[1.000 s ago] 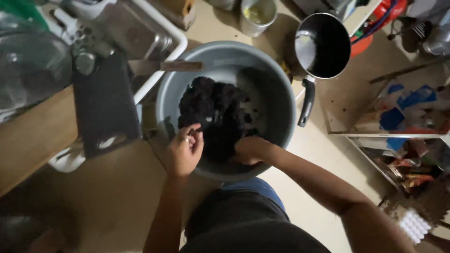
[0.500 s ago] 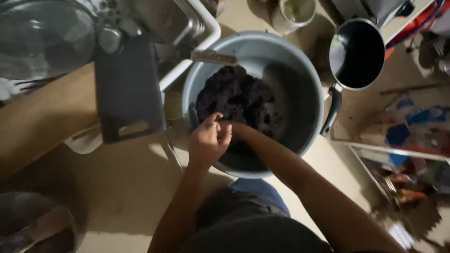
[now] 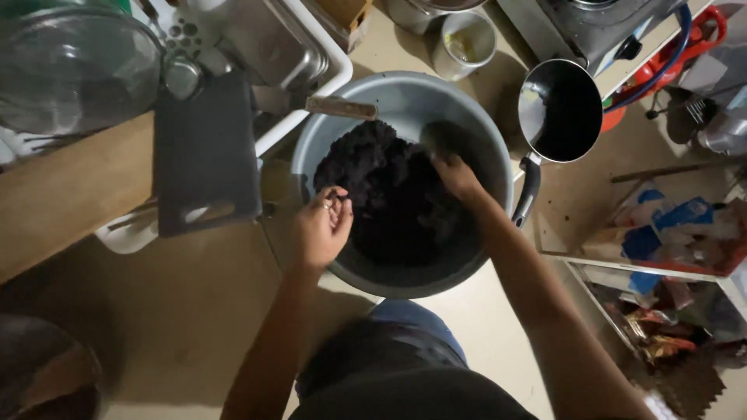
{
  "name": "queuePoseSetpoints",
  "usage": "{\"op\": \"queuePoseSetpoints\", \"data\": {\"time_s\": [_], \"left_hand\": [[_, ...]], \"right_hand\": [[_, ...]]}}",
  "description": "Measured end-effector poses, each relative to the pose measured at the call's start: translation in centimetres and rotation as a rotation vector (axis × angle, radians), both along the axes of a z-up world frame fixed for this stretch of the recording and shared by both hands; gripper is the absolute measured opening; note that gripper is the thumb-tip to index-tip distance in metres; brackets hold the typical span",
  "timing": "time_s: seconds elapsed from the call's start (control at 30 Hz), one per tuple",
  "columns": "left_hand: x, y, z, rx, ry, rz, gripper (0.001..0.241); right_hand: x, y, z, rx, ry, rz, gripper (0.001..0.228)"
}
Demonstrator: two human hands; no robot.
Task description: The person kneads a large mass of black dough in a bowl using both hands.
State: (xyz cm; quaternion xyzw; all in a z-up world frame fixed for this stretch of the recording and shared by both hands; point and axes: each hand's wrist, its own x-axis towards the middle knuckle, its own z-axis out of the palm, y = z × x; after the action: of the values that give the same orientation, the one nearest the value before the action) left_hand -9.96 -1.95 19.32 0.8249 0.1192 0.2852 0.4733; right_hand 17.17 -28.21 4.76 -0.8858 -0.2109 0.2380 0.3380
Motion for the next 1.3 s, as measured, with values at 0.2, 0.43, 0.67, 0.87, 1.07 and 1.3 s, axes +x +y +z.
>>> {"op": "queuePoseSetpoints", "data": {"time_s": [0.2, 0.43, 0.67, 0.87, 1.07, 1.3], "left_hand": [[-0.1, 0.3, 0.6, -0.039, 0.034, -0.037, 0.015], [0.5, 1.2, 0.5, 0.055, 0.076, -0.013, 0.008], [0.0, 1.4, 2.2, -0.003, 0.081, -0.036, 0.007], [-0.2, 1.5, 0.7, -0.133, 0.096, -0.030, 0.012], [-0.1, 1.9, -2.2, 0.083, 0.084, -0.029, 0.021], [0.0, 1.4, 1.2, 0.108, 0.093, -0.041, 0.025]], "right_hand": [[3.5, 10.4, -0.6, 0.118, 0.380, -0.255, 0.081], [0.0, 12.4, 4.0, 0.079, 0.356, 0.480, 0.055], [-13.9, 8.1, 22.1, 0.078, -0.102, 0.811, 0.060], [-14.4, 9.3, 20.9, -0.331, -0.091, 0.703, 0.027], [-12.2, 14.1, 5.1, -0.184, 0.389, 0.909, 0.024], [-12.0, 12.8, -1.1, 0.106, 0.250, 0.792, 0.022]]}}
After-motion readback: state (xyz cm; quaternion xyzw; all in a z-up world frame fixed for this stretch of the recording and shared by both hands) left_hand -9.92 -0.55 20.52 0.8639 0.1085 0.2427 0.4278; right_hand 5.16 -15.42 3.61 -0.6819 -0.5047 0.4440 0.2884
